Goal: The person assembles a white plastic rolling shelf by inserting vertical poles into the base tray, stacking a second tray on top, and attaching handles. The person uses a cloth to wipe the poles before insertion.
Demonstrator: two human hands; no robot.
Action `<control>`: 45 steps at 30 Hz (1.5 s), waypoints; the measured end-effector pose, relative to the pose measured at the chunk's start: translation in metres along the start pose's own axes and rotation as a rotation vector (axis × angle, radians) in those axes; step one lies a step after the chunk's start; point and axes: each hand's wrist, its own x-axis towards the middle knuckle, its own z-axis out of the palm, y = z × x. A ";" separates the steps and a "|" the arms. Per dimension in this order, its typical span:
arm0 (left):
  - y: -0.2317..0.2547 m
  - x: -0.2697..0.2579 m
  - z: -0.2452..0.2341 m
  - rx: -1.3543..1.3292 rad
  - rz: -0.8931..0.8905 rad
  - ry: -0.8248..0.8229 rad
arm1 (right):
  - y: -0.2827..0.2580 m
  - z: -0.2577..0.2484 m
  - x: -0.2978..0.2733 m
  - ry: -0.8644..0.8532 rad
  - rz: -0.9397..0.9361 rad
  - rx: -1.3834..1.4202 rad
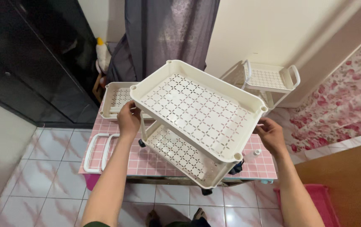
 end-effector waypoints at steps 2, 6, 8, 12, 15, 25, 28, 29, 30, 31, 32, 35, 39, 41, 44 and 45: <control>-0.012 0.011 0.020 -0.018 0.046 -0.026 | -0.001 -0.011 -0.019 0.003 -0.031 0.024; -0.010 0.037 0.060 -0.394 -0.059 -0.154 | -0.017 -0.022 -0.062 0.080 0.068 -0.006; 0.009 0.046 0.069 -0.079 0.018 -0.161 | -0.029 -0.023 -0.078 0.090 0.112 -0.017; 0.045 0.068 0.094 -0.089 0.023 -0.243 | -0.042 -0.023 -0.102 0.123 0.091 -0.022; 0.054 0.085 0.126 -0.164 0.018 -0.297 | -0.041 -0.023 -0.105 0.138 0.069 -0.001; 0.020 0.155 0.243 -0.816 -0.311 -0.507 | -0.010 0.010 -0.085 0.160 0.076 0.111; 0.007 0.163 0.259 -0.753 -0.271 -0.516 | -0.003 0.025 -0.073 0.164 0.101 0.029; 0.004 0.165 0.263 -0.755 -0.269 -0.524 | -0.002 0.029 -0.070 0.166 0.124 -0.006; 0.002 0.168 0.264 -0.761 -0.270 -0.534 | -0.002 0.034 -0.067 0.158 0.129 0.001; 0.001 0.171 0.265 -0.767 -0.272 -0.544 | -0.002 0.039 -0.066 0.149 0.134 0.008; 0.001 0.174 0.264 -0.773 -0.274 -0.552 | -0.002 0.044 -0.063 0.139 0.139 0.015; -0.002 0.181 0.263 -0.700 -0.336 -0.562 | -0.001 0.056 -0.058 0.117 0.107 0.015; -0.015 0.182 0.263 -0.694 -0.341 -0.574 | -0.001 0.066 -0.055 0.108 0.155 -0.050; -0.028 0.180 0.264 -0.684 -0.311 -0.558 | 0.001 0.075 -0.057 0.093 0.140 0.047; -0.043 0.182 0.267 -0.735 -0.416 -0.599 | 0.002 0.082 -0.063 0.123 0.179 -0.050; -0.044 0.181 0.267 -0.715 -0.440 -0.603 | 0.002 0.084 -0.065 0.119 0.169 -0.033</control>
